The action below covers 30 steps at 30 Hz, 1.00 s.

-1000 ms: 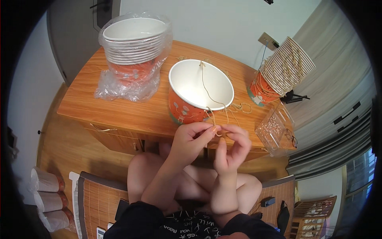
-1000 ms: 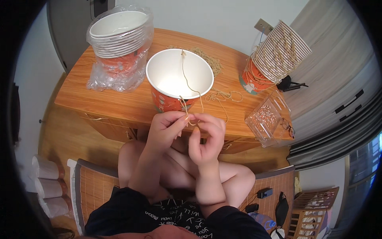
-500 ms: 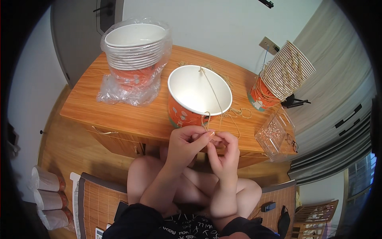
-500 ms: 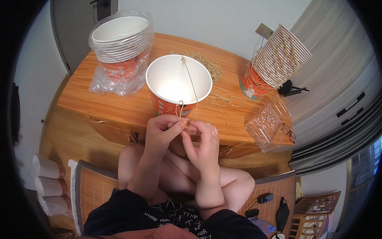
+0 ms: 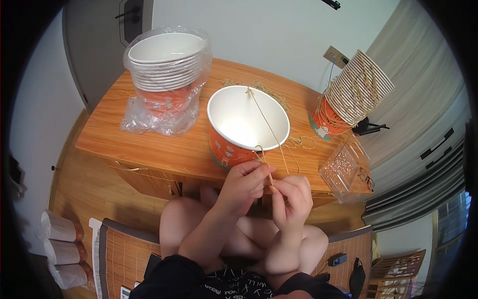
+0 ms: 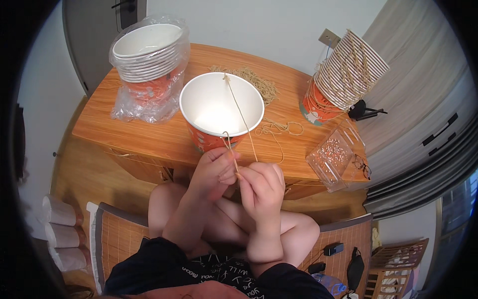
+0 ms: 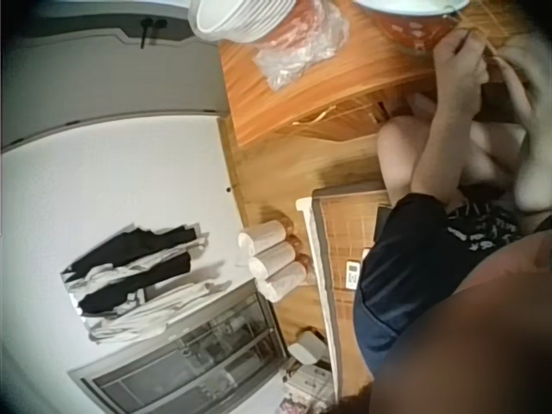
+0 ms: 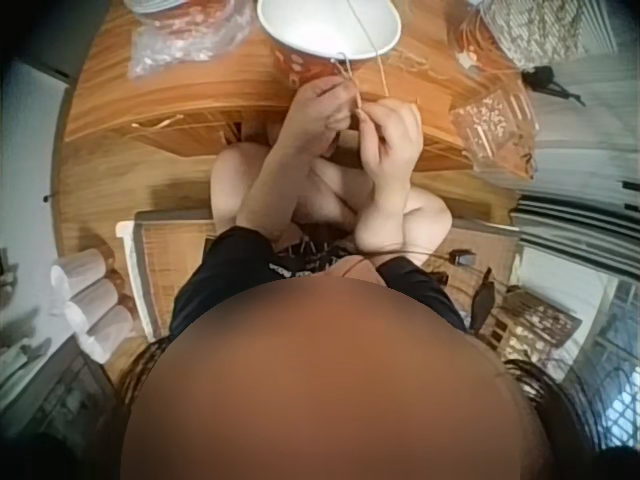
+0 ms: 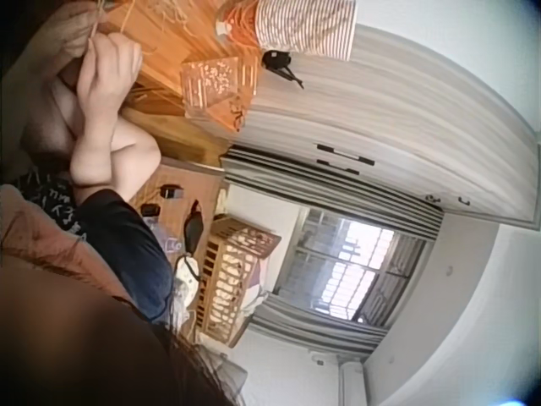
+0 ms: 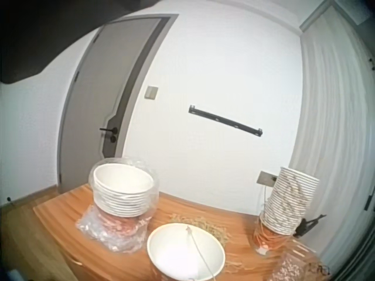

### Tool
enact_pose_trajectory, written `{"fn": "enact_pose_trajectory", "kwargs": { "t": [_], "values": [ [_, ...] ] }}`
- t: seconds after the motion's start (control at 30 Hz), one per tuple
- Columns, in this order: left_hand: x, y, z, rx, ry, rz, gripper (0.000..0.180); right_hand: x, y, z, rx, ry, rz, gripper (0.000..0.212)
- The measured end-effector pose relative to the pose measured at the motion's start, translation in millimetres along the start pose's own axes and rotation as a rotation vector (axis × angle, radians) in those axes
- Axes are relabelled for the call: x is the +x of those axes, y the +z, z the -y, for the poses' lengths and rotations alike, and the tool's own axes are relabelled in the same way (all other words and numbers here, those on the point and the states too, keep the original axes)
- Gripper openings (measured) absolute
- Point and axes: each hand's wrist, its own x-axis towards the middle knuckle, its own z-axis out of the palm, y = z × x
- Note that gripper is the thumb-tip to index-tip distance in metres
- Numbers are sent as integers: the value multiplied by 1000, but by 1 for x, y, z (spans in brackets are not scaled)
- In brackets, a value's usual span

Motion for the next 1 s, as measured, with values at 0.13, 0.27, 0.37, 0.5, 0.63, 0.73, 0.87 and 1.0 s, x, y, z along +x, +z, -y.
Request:
{"fn": "enact_pose_trajectory", "kwargs": {
  "t": [0.13,0.27,0.37,0.5,0.63,0.73,0.87,1.0],
  "values": [
    [-1,3,0,-205,-11,10,20,-5,-5,-2,11,-55,-31,15],
    [-3,15,2,-314,-39,-47,22,-12,-6,-3,79,-65,-34,17],
    [-6,9,6,-240,10,-58,20,-13,-5,-2,100,-52,-40,17],
    [-9,5,9,-113,84,5,19,-12,-6,-3,80,-53,-46,17],
    [-8,4,6,-173,74,25,20,-13,-7,-1,68,-50,1,17],
    [-8,7,2,-269,28,-6,22,-14,-8,0,143,-79,23,16],
    [-9,6,1,-457,-58,2,26,-16,-11,0,210,-125,47,17],
    [-12,14,-2,-77,112,-91,27,-14,-18,-6,146,-79,75,17]
  ]
}}
